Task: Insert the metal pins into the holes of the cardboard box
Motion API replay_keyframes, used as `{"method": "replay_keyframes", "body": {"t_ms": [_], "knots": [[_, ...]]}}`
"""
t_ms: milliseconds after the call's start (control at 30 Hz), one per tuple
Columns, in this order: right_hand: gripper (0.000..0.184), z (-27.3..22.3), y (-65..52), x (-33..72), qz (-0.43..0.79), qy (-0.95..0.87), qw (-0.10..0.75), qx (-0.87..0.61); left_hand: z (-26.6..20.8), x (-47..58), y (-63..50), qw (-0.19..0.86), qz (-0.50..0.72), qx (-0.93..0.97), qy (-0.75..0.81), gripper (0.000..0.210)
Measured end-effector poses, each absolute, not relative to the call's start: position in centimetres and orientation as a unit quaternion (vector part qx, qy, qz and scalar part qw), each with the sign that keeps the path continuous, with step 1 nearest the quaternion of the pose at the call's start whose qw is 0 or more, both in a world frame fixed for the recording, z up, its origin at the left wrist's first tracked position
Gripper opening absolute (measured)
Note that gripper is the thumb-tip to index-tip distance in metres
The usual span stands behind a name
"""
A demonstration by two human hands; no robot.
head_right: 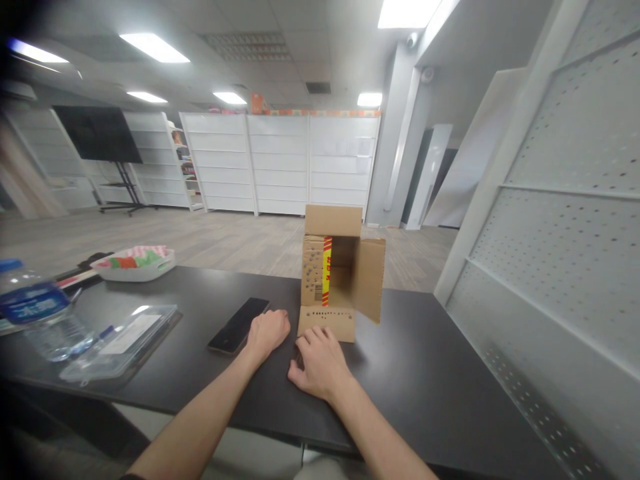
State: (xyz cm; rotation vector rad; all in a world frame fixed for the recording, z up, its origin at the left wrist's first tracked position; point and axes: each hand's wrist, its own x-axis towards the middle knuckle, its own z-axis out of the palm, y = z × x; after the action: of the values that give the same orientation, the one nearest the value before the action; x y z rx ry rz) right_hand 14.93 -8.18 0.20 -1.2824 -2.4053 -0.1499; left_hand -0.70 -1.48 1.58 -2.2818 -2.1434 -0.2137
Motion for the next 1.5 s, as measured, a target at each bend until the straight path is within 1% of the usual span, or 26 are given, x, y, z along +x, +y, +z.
{"method": "replay_keyframes", "body": {"t_ms": [300, 567, 633, 767, 900, 1067, 1167, 1300, 1500], "knots": [[0.009, -0.1, -8.4, 14.6, -0.091, -0.859, 0.205, -0.46, 1.5, -0.6, -1.4, 0.002, -0.069, -0.73, -0.68, 0.043], [0.004, -0.5, -8.1, 14.7, -0.116, -0.857, 0.237, -0.442, 1.7, -0.6, -1.6, 0.0, -0.07, -0.729, -0.681, 0.043], [0.005, -0.6, -8.1, 14.8, -0.121, -0.858, 0.25, -0.432, 1.8, -0.6, -1.7, -0.002, -0.07, -0.73, -0.68, 0.043], [0.014, -0.7, -8.0, 15.1, -0.129, -0.856, 0.278, -0.417, 1.8, -0.6, -1.7, -0.01, -0.068, -0.726, -0.684, 0.043], [0.021, -0.5, -8.0, 15.3, -0.104, -0.842, 0.334, -0.412, 1.7, -0.7, -1.6, -0.009, -0.07, -0.726, -0.684, 0.042], [0.019, -0.7, -7.3, 15.9, -0.03, -0.776, 0.466, -0.425, 1.5, -0.7, -1.6, -0.003, -0.076, -0.732, -0.678, 0.042], [0.018, -0.8, -6.3, 16.5, -0.003, -0.731, 0.517, -0.445, 1.4, -0.7, -1.5, -0.002, -0.077, -0.73, -0.679, 0.042], [0.02, -0.6, -4.8, 17.0, 0.016, -0.696, 0.544, -0.468, 1.2, -0.7, -1.4, -0.002, -0.08, -0.73, -0.679, 0.042], [0.024, -0.8, -3.7, 16.8, 0.017, -0.68, 0.551, -0.484, 1.2, -0.7, -1.4, -0.001, -0.077, -0.73, -0.679, 0.041]]}}
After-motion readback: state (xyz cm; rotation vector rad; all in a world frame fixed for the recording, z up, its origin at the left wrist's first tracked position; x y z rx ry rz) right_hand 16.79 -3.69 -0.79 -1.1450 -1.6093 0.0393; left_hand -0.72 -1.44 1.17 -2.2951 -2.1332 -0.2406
